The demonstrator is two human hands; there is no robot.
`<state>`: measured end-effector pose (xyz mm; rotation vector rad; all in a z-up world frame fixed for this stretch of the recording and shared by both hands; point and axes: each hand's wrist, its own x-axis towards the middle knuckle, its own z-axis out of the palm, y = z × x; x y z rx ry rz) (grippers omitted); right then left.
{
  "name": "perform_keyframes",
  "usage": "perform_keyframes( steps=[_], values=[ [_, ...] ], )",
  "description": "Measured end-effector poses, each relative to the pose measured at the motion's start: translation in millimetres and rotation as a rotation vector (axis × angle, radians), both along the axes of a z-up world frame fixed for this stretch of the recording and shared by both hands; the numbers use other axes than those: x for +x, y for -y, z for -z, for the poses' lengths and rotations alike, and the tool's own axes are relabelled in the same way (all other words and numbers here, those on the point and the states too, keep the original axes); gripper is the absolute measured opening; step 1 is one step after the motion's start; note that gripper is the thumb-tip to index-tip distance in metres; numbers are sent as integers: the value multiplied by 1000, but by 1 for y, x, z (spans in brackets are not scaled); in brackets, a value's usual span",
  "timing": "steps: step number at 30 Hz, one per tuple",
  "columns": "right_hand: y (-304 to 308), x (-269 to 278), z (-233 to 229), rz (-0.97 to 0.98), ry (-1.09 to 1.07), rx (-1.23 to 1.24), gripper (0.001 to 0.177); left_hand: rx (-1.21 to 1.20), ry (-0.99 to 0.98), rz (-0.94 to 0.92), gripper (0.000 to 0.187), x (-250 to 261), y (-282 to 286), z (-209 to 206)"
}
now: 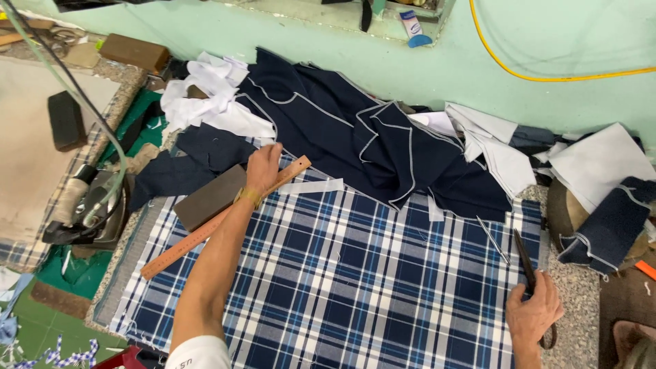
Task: The person cuts a piece of dark fabric using shears, then irons the cut fabric on a plaid-covered table. They also iron a long strip of dark fabric, using a wooden block to press the material while ironing.
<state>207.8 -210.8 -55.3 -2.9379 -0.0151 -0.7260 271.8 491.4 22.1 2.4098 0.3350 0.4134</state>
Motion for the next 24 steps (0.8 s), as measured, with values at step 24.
perform_keyframes(
  steps=[24],
  values=[
    [4,-225,-17,166,-25,372,23,-931,767,-471,26,101,27,-151]
  ],
)
